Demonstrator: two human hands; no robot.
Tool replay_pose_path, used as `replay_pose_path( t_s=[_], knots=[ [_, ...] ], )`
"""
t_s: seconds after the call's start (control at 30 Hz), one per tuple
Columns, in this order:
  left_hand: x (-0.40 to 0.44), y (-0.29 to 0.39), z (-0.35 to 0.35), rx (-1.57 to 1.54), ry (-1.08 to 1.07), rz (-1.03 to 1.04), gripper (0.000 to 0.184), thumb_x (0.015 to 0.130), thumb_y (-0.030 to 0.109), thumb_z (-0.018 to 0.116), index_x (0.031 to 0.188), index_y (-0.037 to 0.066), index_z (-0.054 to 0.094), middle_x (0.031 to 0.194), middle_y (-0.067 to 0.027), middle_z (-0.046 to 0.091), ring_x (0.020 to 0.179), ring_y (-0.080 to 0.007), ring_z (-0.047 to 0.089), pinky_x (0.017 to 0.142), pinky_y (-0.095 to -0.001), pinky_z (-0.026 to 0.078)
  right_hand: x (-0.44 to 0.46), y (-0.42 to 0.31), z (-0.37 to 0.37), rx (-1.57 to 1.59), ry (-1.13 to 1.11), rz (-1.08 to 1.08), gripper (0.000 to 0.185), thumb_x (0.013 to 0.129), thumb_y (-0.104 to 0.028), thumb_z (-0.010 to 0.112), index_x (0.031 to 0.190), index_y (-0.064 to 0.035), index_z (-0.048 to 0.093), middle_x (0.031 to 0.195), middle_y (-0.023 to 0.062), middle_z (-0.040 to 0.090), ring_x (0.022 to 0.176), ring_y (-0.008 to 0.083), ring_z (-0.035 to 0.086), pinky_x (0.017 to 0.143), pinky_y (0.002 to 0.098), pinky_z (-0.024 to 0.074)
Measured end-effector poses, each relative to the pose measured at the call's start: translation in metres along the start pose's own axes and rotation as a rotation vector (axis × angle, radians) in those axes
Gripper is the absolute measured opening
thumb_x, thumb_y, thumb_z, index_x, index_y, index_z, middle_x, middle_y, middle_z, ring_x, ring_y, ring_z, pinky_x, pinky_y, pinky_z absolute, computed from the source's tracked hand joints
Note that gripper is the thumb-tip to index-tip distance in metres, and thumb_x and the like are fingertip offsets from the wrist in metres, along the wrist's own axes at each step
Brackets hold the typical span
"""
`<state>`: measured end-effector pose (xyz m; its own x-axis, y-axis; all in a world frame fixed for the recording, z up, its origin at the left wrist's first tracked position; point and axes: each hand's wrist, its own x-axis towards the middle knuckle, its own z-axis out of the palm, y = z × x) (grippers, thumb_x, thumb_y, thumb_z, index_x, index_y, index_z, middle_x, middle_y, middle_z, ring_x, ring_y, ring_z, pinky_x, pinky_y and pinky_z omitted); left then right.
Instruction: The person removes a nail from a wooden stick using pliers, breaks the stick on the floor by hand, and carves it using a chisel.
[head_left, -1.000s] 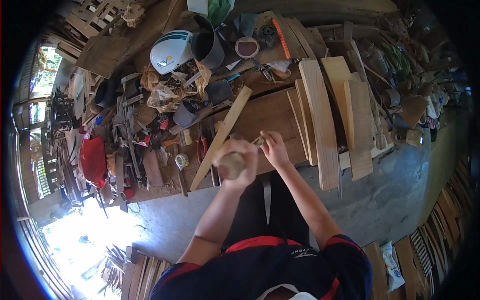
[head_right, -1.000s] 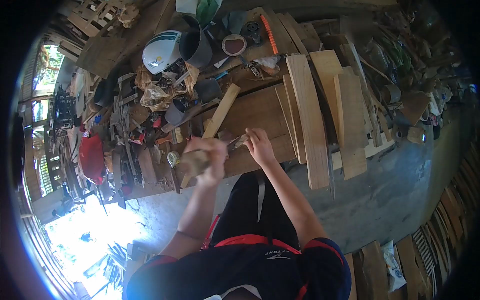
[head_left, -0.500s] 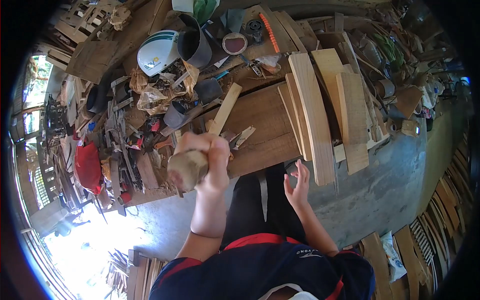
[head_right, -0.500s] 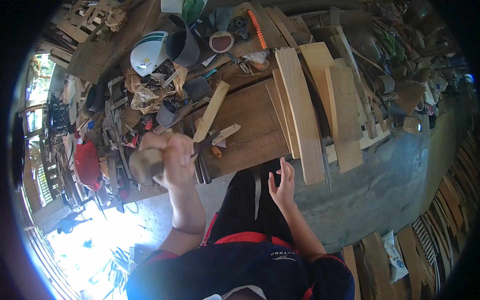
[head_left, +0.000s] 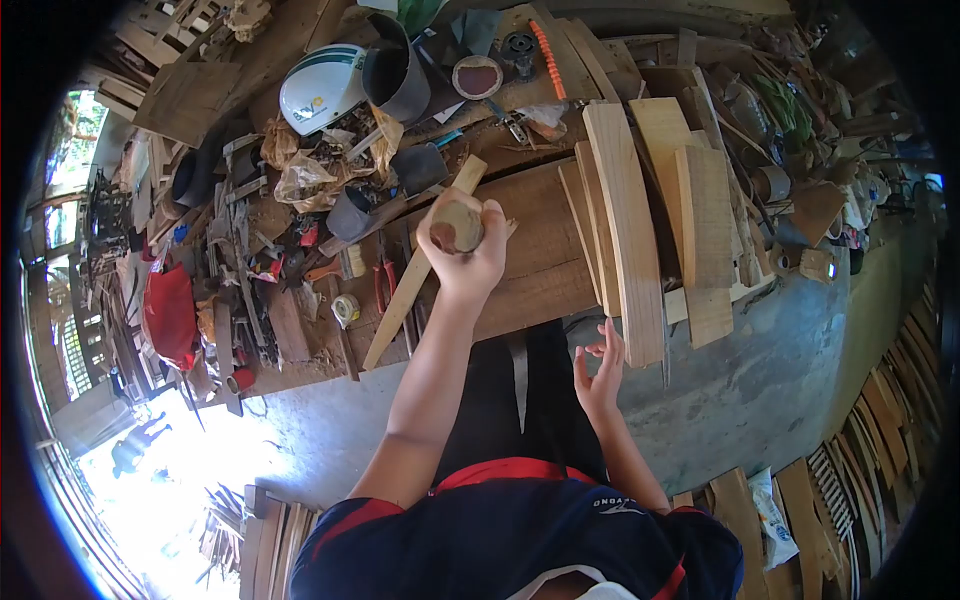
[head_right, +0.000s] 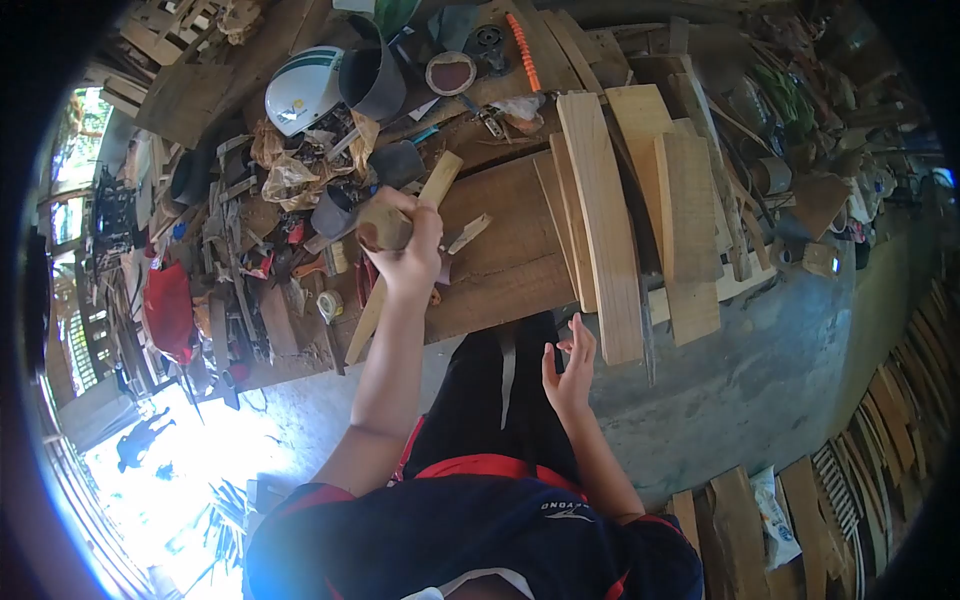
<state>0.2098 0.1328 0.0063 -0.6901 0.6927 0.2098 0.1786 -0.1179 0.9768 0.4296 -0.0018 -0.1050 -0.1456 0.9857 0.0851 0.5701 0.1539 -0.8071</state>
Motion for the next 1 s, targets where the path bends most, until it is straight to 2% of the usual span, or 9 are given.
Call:
replay_pose_path(
  t_s=[0.03, 0.23, 0.37, 0.43, 0.47, 0.6, 0.77, 0.9, 1.0],
  knots=[
    [0.005, 0.009, -0.007, -0.014, -0.148, -0.025, 0.015, 0.074, -0.002, 0.061, 0.067, 0.005, 0.05, 0.061, 0.0018, 0.048, 0.055, -0.0037, 0.045, 0.05, -0.0211, 0.034, -0.002, -0.002, -0.001, 0.004, -0.005, -0.002, 0.067, 0.08, -0.002, 0.06, 0.137, -0.0011, 0.026, 0.115, 0.0165, 0.046, 0.075, 0.0184, 0.05, 0.068, 0.0289, 0.0463],
    [0.022, 0.038, -0.011, -0.074, -0.175, -0.051, 0.019, 0.076, 0.001, 0.058, 0.063, 0.006, 0.045, 0.055, 0.0042, 0.045, 0.049, -0.0047, 0.044, 0.045, -0.0201, 0.031, 0.014, 0.001, 0.012, 0.026, -0.015, 0.01, 0.06, 0.08, -0.006, 0.063, 0.132, -0.0028, 0.035, 0.114, 0.0166, 0.049, 0.088, 0.0243, 0.055, 0.071, 0.0315, 0.0479],
    [0.017, 0.042, -0.007, -0.197, -0.2, -0.308, 0.021, 0.076, -0.007, 0.05, 0.065, 0.007, 0.039, 0.05, 0.0002, 0.04, 0.038, -0.0055, 0.033, 0.037, -0.0229, 0.028, 0.071, -0.014, 0.049, -0.012, -0.039, -0.189, 0.059, 0.078, -0.018, 0.069, 0.127, -0.0014, 0.041, 0.113, 0.0199, 0.051, 0.1, 0.0339, 0.053, 0.084, 0.0404, 0.0454],
    [0.019, 0.044, -0.009, -0.213, -0.163, -0.306, 0.021, 0.077, -0.006, 0.05, 0.066, 0.008, 0.039, 0.051, 0.0011, 0.038, 0.039, -0.0054, 0.032, 0.039, -0.023, 0.028, 0.082, -0.005, 0.073, -0.005, -0.075, -0.185, 0.058, 0.078, -0.022, 0.068, 0.126, -0.0016, 0.043, 0.11, 0.019, 0.054, 0.098, 0.0355, 0.054, 0.087, 0.0422, 0.044],
    [0.023, 0.039, -0.012, -0.323, -0.156, -0.296, 0.018, 0.076, -0.004, 0.054, 0.067, 0.007, 0.043, 0.051, 0.0009, 0.044, 0.039, -0.0064, 0.042, 0.037, -0.0211, 0.032, 0.084, 0.0, 0.085, 0.001, -0.108, -0.19, 0.057, 0.078, -0.026, 0.068, 0.124, -0.0017, 0.044, 0.107, 0.0182, 0.057, 0.097, 0.037, 0.054, 0.089, 0.0439, 0.0427],
    [0.028, 0.037, -0.015, -0.376, -0.136, -0.281, 0.018, 0.075, -0.007, 0.05, 0.066, 0.005, 0.041, 0.05, -0.0014, 0.042, 0.038, -0.0069, 0.038, 0.037, -0.0228, 0.031, 0.088, 0.01, 0.108, 0.017, -0.155, -0.13, 0.044, 0.08, -0.027, 0.066, 0.114, -0.0011, 0.053, 0.1, 0.0153, 0.061, 0.093, 0.0359, 0.057, 0.09, 0.0435, 0.043],
    [0.021, 0.032, -0.017, -0.395, -0.089, -0.202, 0.019, 0.077, -0.008, 0.05, 0.067, 0.005, 0.04, 0.051, -0.0018, 0.042, 0.039, -0.007, 0.038, 0.038, -0.023, 0.032, 0.095, 0.011, 0.117, -0.004, -0.13, -0.252, 0.018, 0.079, -0.016, 0.064, 0.086, -0.0007, 0.059, 0.084, 0.0114, 0.063, 0.084, 0.0314, 0.059, 0.084, 0.0424, 0.0451],
    [0.018, 0.023, -0.015, -0.398, -0.1, -0.155, 0.02, 0.078, -0.007, 0.051, 0.067, 0.005, 0.039, 0.052, -0.0017, 0.043, 0.039, -0.0069, 0.038, 0.038, -0.0226, 0.032, 0.082, 0.003, 0.121, 0.013, -0.103, -0.281, 0.015, 0.079, -0.014, 0.063, 0.086, -0.0015, 0.058, 0.079, 0.0106, 0.062, 0.079, 0.0311, 0.059, 0.079, 0.0421, 0.0465],
    [0.017, 0.023, -0.016, -0.404, -0.125, -0.157, 0.022, 0.078, -0.007, 0.051, 0.066, 0.006, 0.038, 0.053, -0.001, 0.043, 0.04, -0.0065, 0.039, 0.038, -0.0221, 0.032, 0.084, 0.001, 0.118, 0.086, -0.206, -0.137, 0.014, 0.079, -0.014, 0.064, 0.084, -0.0019, 0.059, 0.076, 0.0104, 0.061, 0.076, 0.0305, 0.059, 0.074, 0.0402, 0.0479]
  ],
)
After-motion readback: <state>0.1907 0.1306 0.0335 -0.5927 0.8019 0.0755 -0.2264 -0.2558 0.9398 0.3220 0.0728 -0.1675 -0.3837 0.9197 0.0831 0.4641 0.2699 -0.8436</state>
